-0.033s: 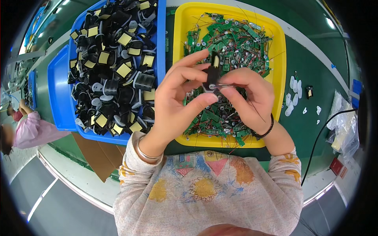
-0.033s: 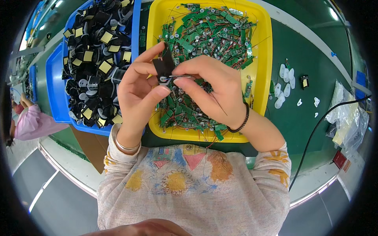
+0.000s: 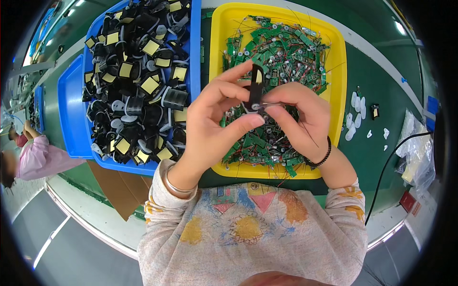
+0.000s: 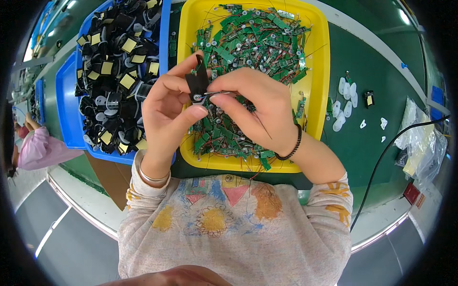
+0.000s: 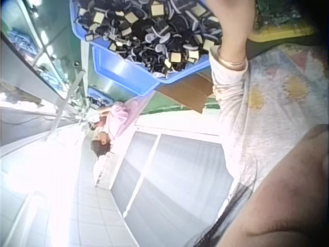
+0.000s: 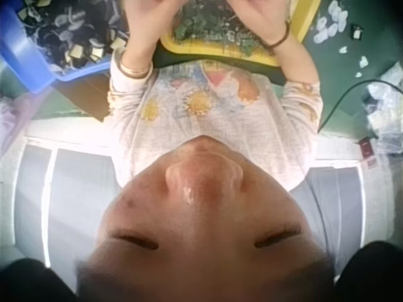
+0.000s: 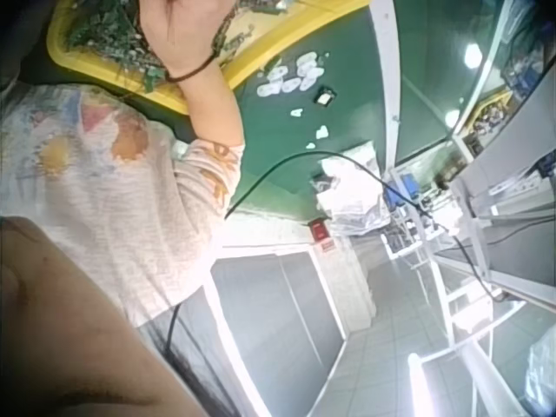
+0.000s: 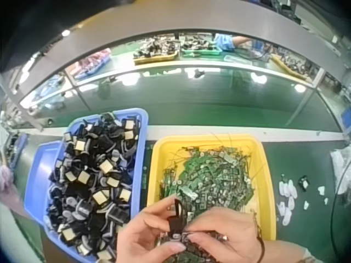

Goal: The person repeatedly picks up small black plastic housings from a blue bin and green circuit boards from a yellow bin. They insert the circuit boards into the housings and place the assembled units back into the blue bin. The process is repetitive and involves handling small electronic components by hand.

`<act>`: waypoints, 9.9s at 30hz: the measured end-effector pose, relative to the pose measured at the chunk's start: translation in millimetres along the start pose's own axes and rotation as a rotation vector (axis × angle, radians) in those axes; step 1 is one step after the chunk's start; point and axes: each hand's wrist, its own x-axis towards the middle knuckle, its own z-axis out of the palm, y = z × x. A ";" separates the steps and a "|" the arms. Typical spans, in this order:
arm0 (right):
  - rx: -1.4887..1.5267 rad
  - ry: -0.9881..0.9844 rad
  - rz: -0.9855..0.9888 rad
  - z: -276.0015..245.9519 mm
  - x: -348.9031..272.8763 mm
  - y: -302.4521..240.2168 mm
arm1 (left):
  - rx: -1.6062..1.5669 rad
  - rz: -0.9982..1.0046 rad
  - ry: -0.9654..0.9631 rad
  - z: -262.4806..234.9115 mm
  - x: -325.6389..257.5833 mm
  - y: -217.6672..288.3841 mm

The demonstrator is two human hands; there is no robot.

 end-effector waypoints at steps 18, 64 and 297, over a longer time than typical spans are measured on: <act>-0.171 -0.192 -0.165 -0.7 2.2 7.2 | 0.477 0.107 0.063 -5.8 -1.6 2.0; 0.841 0.029 0.491 4.2 -7.6 4.3 | -0.079 -0.228 0.022 2.7 -4.2 -5.6; 0.714 -0.165 0.506 1.2 -6.2 0.1 | -0.065 -0.128 0.096 -10.5 -4.5 11.1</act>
